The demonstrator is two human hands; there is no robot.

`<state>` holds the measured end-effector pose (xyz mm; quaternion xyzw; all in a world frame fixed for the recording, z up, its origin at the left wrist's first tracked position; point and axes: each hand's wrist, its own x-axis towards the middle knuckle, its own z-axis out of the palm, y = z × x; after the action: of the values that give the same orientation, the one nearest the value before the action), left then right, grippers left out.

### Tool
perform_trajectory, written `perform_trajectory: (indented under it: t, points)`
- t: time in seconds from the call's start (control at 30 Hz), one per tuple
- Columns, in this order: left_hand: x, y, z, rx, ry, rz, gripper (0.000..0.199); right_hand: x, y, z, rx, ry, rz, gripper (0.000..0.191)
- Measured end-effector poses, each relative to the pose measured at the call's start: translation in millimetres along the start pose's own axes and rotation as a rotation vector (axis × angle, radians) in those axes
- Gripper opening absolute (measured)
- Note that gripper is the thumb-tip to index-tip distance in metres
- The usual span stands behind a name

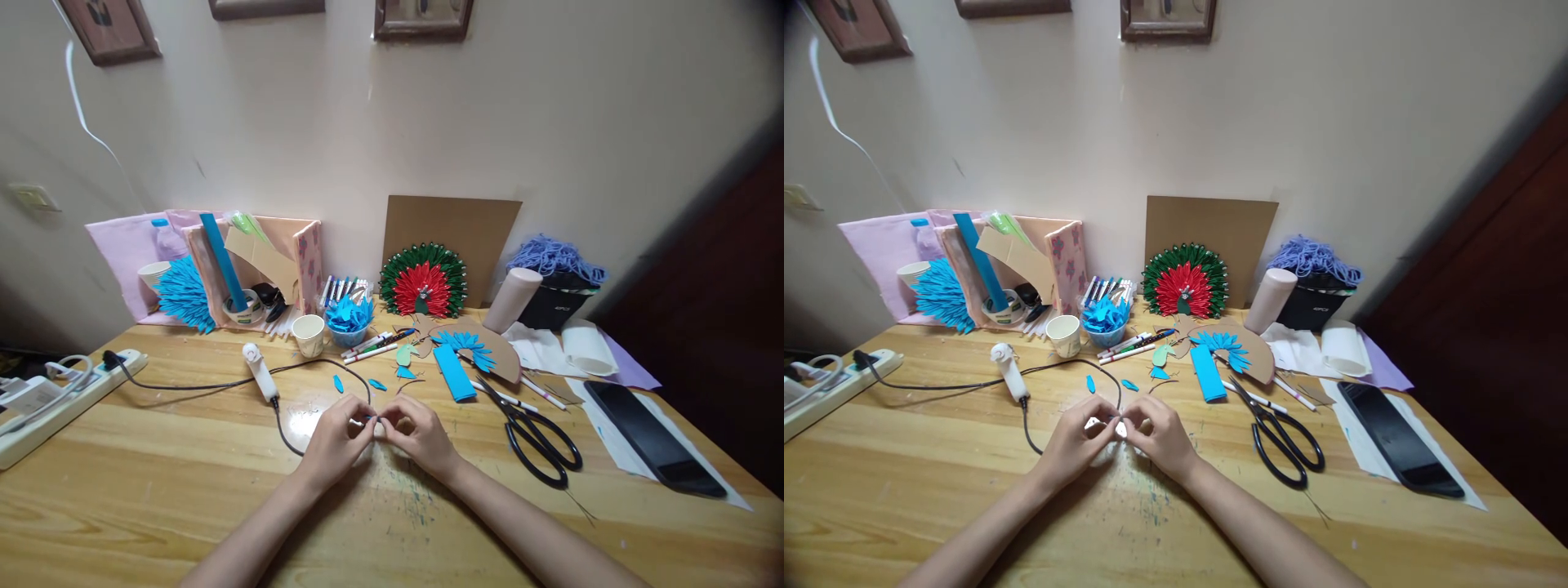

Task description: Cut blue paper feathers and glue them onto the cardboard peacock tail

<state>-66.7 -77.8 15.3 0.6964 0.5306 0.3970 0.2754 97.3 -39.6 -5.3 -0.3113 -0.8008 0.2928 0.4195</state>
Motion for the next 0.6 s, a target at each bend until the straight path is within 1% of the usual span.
perform_trajectory:
  t: [0.1, 0.37, 0.6]
  points:
    - [0.1, -1.4, 0.7, 0.032, -0.001, 0.011, 0.012, 0.2, -0.2, -0.4, 0.01, -0.007, 0.008, 0.004]
    - [0.6, -2.7, 2.2, 0.03, -0.007, 0.001, 0.011, 1.5, -1.1, -2.6, 0.014, -0.028, 0.035, 0.004]
    - [1.2, -3.7, 2.3, 0.043, -0.014, 0.008, 0.011, 1.9, -0.2, -2.3, -0.006, -0.038, 0.027, 0.004]
